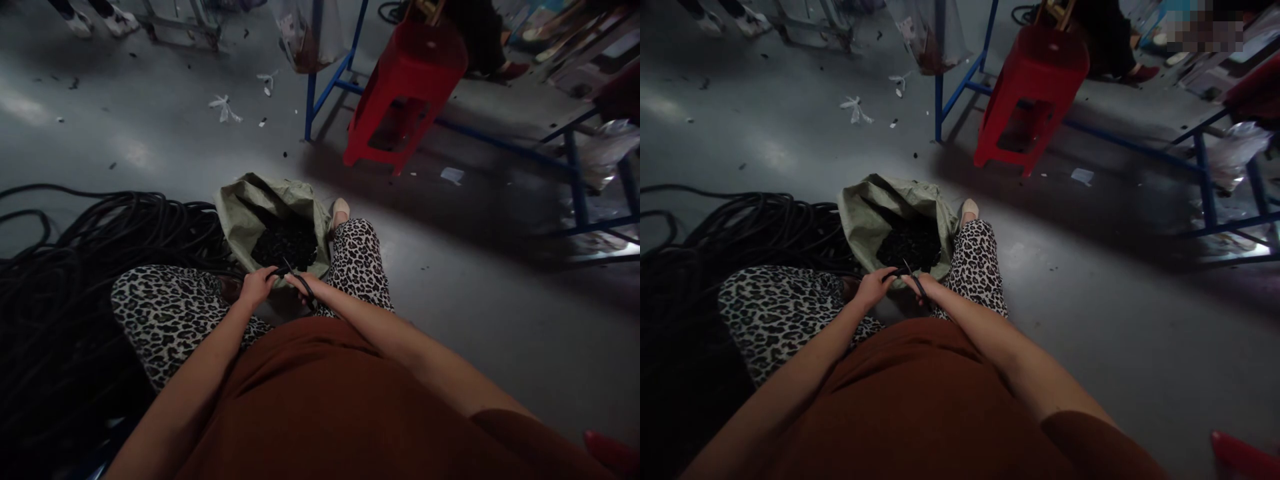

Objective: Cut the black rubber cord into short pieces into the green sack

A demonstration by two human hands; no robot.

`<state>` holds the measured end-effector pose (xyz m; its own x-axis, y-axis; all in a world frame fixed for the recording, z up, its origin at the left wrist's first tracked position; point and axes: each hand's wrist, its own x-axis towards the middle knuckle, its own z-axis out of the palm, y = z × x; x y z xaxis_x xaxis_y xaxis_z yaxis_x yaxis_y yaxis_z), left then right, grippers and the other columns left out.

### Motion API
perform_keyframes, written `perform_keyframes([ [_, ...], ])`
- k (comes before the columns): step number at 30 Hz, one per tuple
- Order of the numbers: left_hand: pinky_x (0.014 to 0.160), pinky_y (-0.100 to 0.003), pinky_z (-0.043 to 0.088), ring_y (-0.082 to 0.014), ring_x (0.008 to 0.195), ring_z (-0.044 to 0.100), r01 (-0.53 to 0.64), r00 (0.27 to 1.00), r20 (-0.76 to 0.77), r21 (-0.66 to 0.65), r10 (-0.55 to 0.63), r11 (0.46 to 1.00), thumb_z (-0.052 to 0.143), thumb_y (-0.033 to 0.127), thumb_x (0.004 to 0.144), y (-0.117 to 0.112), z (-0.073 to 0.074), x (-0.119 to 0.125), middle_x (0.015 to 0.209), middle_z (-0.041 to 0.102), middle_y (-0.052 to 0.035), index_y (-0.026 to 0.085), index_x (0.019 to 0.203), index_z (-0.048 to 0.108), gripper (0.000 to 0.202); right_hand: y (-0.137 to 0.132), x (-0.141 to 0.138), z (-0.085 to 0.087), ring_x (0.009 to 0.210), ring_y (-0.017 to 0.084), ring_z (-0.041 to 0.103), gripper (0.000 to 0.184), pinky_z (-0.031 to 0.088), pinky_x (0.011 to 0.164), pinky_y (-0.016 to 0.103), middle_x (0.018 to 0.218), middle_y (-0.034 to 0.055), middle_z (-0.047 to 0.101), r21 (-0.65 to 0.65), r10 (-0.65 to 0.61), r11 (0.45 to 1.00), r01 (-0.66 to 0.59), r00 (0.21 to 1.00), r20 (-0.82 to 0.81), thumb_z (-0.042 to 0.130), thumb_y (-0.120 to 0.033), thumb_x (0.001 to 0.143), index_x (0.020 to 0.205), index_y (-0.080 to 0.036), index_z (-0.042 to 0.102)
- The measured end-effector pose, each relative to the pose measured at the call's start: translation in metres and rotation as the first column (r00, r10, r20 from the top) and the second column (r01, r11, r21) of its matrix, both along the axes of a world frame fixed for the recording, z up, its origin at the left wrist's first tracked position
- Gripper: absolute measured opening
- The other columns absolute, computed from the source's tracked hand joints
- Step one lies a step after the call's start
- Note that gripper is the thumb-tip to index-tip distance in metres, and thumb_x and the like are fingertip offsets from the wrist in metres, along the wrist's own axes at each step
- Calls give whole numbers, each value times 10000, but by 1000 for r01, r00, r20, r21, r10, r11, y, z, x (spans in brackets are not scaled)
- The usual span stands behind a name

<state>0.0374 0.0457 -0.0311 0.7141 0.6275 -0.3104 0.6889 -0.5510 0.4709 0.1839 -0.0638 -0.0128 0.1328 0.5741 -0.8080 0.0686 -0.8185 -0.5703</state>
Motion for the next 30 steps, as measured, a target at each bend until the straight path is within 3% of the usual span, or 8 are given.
perform_keyframes([
  [8,984,-298,437,-206,1130,588,-47,998,-30,37,48,998,491,304,887,5,0,-6,1217,650,-59,201,1228,603,373,3,2,6,330,126,496,556,401,327,192,439,-7,493,11,-35,999,35,996,84,460,-618,891,927,-95,647],
  [15,966,-284,441,-196,1110,598,-16,998,-66,53,20,998,490,323,893,6,-6,-7,1191,665,-53,216,1214,617,361,2,3,0,342,121,505,498,400,327,200,577,33,600,33,0,999,-6,984,180,519,-575,877,937,-101,659],
  [30,945,-298,446,-211,1118,597,-38,991,-130,8,38,999,495,317,883,7,-6,-6,1198,663,-54,235,1201,630,355,0,3,5,359,127,510,385,415,349,207,543,23,565,0,63,998,-64,981,181,539,-477,892,825,-118,660],
])
